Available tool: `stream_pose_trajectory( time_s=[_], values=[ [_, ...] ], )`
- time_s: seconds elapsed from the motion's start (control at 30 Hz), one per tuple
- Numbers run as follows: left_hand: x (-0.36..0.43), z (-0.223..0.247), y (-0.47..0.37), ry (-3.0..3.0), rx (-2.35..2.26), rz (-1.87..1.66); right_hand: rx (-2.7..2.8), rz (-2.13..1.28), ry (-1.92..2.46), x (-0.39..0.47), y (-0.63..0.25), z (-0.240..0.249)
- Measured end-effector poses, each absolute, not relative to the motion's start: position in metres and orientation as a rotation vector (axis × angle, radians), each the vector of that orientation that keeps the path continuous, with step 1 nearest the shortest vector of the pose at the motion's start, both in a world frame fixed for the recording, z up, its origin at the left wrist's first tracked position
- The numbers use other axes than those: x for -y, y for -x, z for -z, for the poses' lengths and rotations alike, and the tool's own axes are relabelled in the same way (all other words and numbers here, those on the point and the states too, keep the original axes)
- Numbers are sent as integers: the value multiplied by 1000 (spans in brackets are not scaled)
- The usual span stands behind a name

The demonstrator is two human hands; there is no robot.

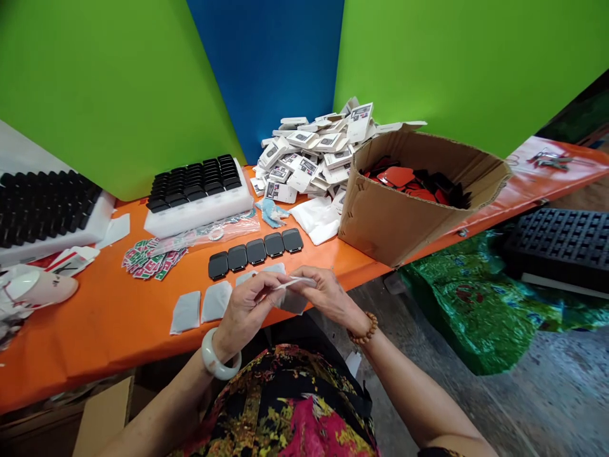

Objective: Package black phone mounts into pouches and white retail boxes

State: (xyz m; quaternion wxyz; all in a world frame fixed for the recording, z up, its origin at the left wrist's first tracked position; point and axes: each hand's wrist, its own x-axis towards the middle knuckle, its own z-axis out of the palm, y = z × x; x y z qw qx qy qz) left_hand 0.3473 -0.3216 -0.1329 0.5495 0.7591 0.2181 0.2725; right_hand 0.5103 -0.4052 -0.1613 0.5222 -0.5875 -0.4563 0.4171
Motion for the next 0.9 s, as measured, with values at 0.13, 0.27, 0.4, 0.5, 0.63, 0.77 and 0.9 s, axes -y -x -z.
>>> stream_pose_trajectory(
  time_s=[0.13, 0.27, 0.4, 0.5, 0.63, 0.77, 0.9],
  values=[
    [321, 147, -347, -1874, -791, -1016, 894, -1047, 1383, 394, -512, 177],
    [335, 162, -346, -1912, -888, -968, 753, -1084, 1334, 385, -514, 188],
    [343, 178, -351, -1600, -944, -673, 672, -1152, 1298, 378, -509, 195],
    [338, 189, -355, -1313, -867, -559, 725, -1131, 1359, 376, -505, 196],
    [329, 196, -356, -1074, -842, -496, 1004, -492, 1611, 379, -505, 185],
    [325, 198, -356, -939, -836, -492, 1441, -342, 1554, 390, -502, 177],
    [320, 204, -363, -724, -833, -503, 1470, -780, 1499, 394, -499, 197]
  ],
)
